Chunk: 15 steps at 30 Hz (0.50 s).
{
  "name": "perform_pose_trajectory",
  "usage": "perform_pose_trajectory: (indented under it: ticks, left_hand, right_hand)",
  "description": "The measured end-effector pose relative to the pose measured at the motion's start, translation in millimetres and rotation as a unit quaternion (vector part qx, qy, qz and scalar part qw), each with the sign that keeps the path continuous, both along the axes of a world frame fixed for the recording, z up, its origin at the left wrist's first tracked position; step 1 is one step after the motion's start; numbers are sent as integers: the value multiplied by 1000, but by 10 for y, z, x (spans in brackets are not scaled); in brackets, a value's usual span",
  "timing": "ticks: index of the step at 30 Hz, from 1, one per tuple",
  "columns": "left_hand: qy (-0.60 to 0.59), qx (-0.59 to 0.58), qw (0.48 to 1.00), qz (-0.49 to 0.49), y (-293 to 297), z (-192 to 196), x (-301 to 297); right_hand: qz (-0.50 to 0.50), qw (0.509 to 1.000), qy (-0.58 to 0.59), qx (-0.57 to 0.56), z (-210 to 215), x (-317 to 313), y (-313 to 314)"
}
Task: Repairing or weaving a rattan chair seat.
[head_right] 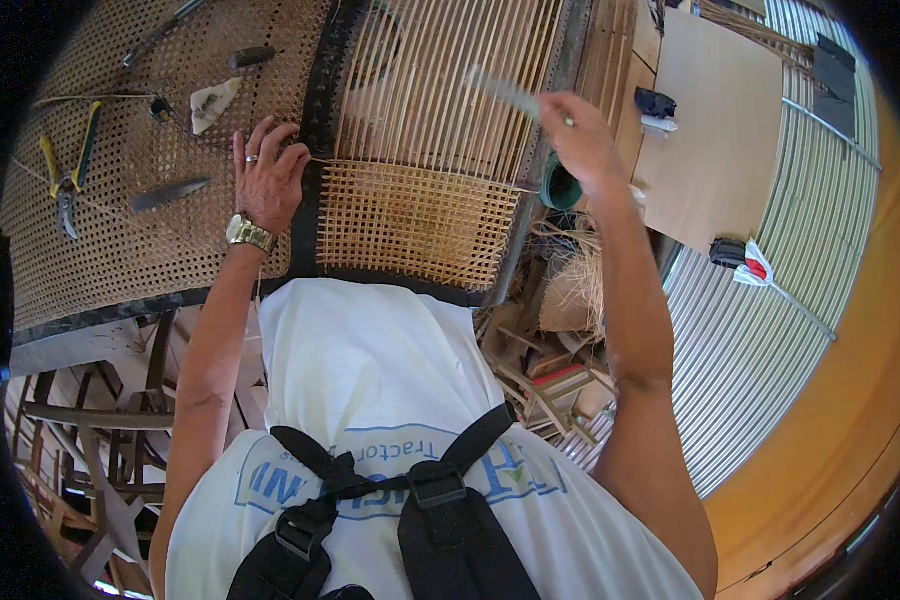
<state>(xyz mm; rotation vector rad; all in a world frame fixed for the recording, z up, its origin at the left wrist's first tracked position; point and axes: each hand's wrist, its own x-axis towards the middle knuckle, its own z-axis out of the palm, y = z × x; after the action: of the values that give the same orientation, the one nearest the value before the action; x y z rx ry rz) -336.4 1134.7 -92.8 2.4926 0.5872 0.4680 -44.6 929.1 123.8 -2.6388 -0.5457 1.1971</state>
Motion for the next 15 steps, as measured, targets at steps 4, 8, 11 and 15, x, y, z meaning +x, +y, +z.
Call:
perform_pose_trajectory:
  ticks: [4, 8, 11, 15]
  left_hand:
    - [6, 0, 1000, 0, 9, -5, 4]
    - [0, 0, 1000, 4, 6, -9, 11]
    - [-3, -2, 1000, 4, -2, -5, 9]
    - [15, -14, 1000, 0, -1, 3, -7]
  right_hand:
    - [159, 983, 14, -96, 47, 0, -30]
    - [-17, 1000, -22, -3, 72, 32, -83]
    - [76, 994, -77, -12, 33, -38, -150]
    - [17, 998, 0, -56, 0, -68, -232]
